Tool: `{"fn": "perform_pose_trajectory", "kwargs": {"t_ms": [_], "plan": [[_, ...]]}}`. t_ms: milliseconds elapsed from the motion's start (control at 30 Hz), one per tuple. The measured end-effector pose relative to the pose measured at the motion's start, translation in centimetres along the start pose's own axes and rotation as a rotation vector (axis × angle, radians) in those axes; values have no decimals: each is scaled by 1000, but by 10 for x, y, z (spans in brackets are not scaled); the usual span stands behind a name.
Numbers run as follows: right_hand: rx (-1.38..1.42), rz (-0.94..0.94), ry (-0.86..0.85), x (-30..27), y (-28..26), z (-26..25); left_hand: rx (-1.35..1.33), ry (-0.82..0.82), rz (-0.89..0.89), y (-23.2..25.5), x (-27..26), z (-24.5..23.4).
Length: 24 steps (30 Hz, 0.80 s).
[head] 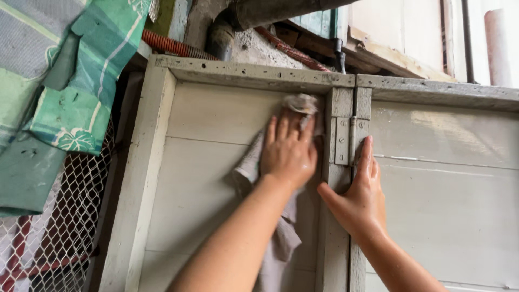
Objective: The person washes a cloth in a bucket of water and uses it to wipe down a wooden door and its frame.
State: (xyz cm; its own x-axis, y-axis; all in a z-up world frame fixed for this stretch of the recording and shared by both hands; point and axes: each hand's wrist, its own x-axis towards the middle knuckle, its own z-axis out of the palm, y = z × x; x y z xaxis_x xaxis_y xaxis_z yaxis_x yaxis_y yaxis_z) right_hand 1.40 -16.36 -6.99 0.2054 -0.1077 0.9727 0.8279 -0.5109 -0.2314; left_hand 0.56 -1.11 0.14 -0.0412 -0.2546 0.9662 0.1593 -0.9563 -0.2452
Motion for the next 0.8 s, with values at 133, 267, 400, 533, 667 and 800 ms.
{"fn": "perform_pose_trajectory", "kwargs": {"t_ms": [133,267,400,533,667,800], "plan": [[9,50,-26,0,-4,-2,46,66,67,5,-4,5],[16,56,-36,0,-5,-4,-5,40,201,-39,-2,-7],[22,57,-53,2,-6,-5,56,-94,29,-97,-3,-37],[13,75,-67,1,-10,-7,100,219,3,-111,-7,-48],[6,130,-94,2,-10,-10,146,176,-93,-72,5,-25],[32,41,-65,5,2,-3,-23,-28,101,-27,17,3]]}}
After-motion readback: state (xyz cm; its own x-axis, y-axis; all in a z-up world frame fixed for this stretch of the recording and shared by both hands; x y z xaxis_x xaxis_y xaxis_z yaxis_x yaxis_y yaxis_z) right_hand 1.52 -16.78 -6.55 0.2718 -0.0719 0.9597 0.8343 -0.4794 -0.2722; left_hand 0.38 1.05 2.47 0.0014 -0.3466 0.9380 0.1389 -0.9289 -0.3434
